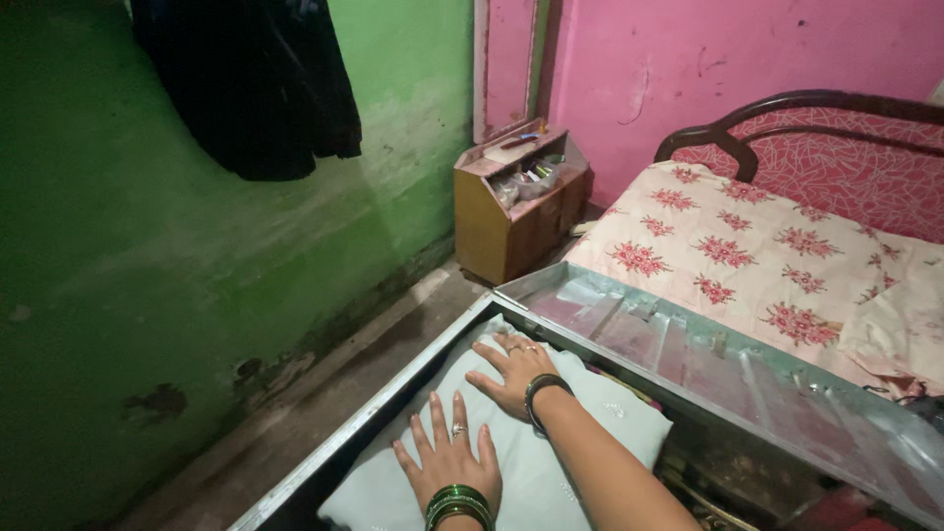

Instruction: The person picks up several garments from a bed and folds them by hand before placing them into a metal storage trunk.

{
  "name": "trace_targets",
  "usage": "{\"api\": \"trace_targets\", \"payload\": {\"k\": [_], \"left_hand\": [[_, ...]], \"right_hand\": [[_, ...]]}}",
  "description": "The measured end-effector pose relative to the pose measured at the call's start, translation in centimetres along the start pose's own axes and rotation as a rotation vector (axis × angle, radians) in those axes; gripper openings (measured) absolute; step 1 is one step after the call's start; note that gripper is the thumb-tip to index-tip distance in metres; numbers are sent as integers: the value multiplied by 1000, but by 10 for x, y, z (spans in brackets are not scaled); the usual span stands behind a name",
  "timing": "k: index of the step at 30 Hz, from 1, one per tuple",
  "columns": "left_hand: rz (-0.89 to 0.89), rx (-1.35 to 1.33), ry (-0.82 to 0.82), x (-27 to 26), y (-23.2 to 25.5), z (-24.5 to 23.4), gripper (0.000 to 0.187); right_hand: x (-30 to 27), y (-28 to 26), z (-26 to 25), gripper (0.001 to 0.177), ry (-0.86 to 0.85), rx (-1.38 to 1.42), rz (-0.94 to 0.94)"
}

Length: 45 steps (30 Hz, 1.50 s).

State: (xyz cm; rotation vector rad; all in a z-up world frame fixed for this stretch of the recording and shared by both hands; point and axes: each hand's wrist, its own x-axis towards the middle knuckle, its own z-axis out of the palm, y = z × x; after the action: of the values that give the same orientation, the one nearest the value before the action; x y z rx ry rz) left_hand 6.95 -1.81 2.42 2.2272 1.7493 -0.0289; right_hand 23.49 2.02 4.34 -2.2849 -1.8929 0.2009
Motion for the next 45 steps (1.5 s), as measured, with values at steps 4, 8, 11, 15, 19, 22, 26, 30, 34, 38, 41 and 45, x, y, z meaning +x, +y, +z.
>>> {"api": "trace_targets", "payload": {"k": [4,8,11,15,19,22,26,30,34,38,41,45], "left_hand": [[233,-144,1062,14,-1,48,64],[265,-150,1054,23,-4,74,64],[277,-128,1056,26,-5,75,64],[282,-140,1068,23,-1,75,65],[272,-149,1067,14,4,70,64],[267,-139,1075,2,5,44,65],[54,-56,-30,-15,6,-7,69],[-83,-145,64,-6,-16,-39,67],[-269,-135,-1,4,-37,-46,65],[-317,-143,-17,16,-52,-43,63],[-353,-250,16,26,-70,-37,63],[-325,-265,123,29,-73,-22,49]], "right_hand": [[-11,10,9,67,65,30,-19],[-15,15,12,67,95,66,-13],[-15,15,13,67,98,66,4],[-19,17,15,67,104,54,15],[-21,21,17,68,127,67,6],[-22,23,17,68,106,60,13],[-18,20,11,70,77,40,-28],[-15,9,-13,72,-7,-49,-35],[-9,-17,-31,70,106,-131,-102],[3,-49,-24,50,182,-144,-374],[10,-72,-3,36,103,-53,-423],[22,-81,26,31,-61,-125,-458]]}}
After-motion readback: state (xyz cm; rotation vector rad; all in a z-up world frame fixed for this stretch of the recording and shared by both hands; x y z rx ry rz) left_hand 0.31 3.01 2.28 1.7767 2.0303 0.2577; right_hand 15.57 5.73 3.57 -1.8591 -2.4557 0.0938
